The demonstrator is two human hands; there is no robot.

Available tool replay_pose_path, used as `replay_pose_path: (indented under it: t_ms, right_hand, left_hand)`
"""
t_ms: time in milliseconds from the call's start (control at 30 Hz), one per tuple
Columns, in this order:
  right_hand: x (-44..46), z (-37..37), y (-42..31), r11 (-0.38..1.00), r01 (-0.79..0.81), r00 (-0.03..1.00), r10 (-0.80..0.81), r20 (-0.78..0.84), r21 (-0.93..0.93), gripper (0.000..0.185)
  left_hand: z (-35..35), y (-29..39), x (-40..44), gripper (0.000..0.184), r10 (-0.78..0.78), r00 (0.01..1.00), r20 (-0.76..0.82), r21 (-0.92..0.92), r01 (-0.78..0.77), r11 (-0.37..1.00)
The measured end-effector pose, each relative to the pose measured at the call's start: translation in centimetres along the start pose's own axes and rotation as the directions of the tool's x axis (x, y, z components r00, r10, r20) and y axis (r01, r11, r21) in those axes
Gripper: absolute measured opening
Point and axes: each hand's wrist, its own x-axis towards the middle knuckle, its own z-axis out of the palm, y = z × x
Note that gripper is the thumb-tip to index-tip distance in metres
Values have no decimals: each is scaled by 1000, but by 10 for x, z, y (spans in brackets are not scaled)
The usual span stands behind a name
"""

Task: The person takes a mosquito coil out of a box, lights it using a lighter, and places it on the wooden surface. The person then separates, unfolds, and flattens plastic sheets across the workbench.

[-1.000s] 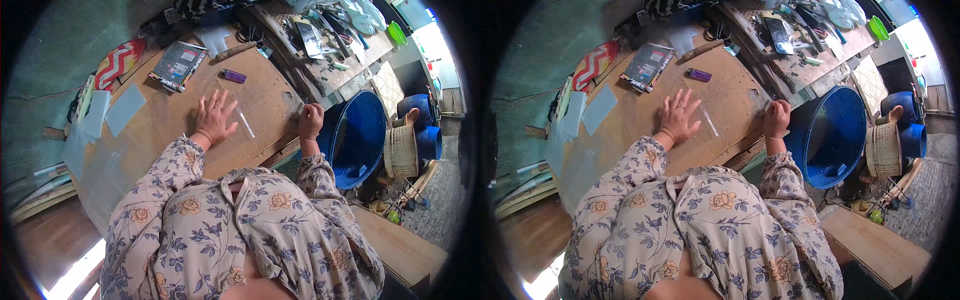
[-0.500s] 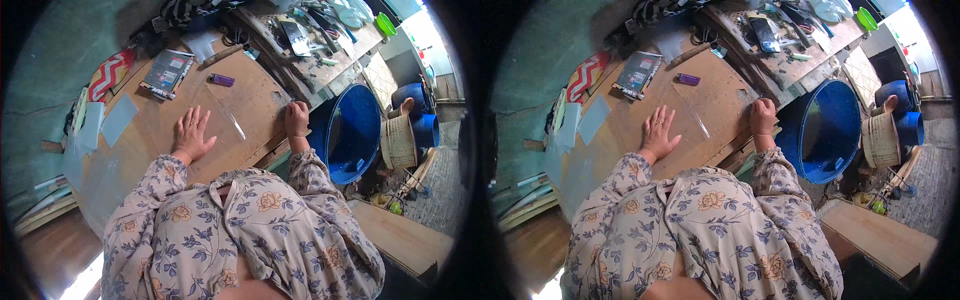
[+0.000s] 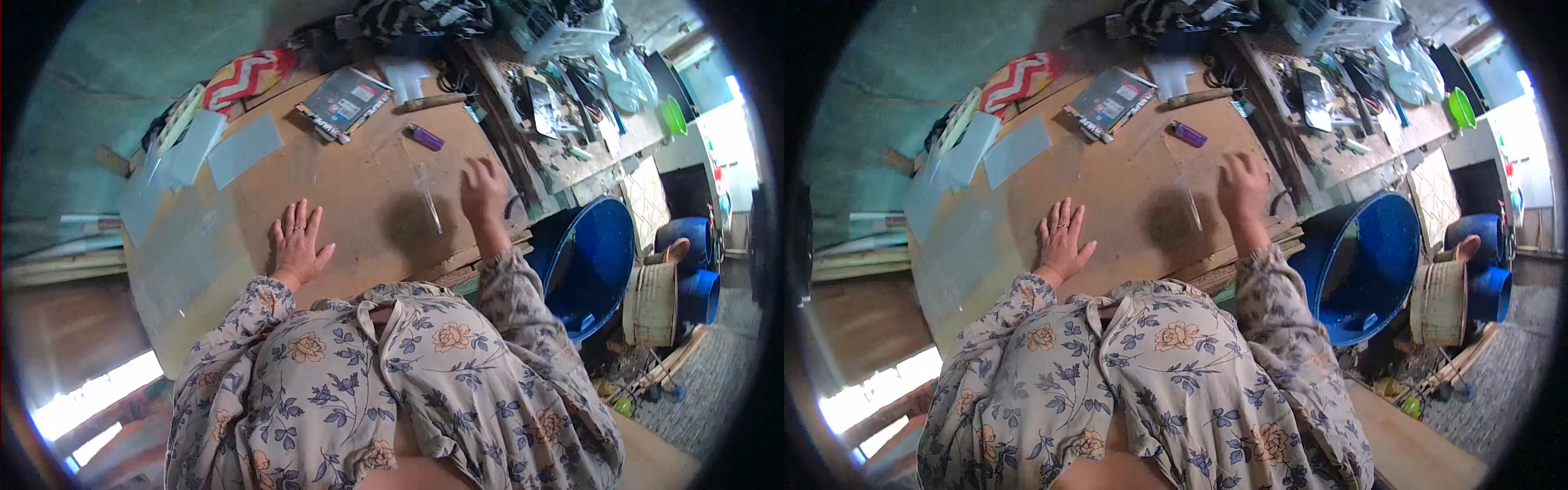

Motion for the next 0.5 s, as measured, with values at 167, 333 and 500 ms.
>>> replay_pose_path:
  t_ms: [167, 333, 500]
  right_hand:
    - [44, 77, -48, 942, 335, 848, -320, 422, 40, 24]
    - [49, 115, -57, 856, 516, 677, -387, 626, -29, 21]
    - [44, 111, -85, 883, 451, 722, -447, 528, 132, 16]
  left_hand:
    - [-2, -21, -40, 68, -198, 980, -10, 15, 198, 980]
    - [1, -44, -86, 66, -375, 927, -28, 13, 376, 927]
    - [2, -82, -130, 62, -622, 770, -143, -50, 622, 781]
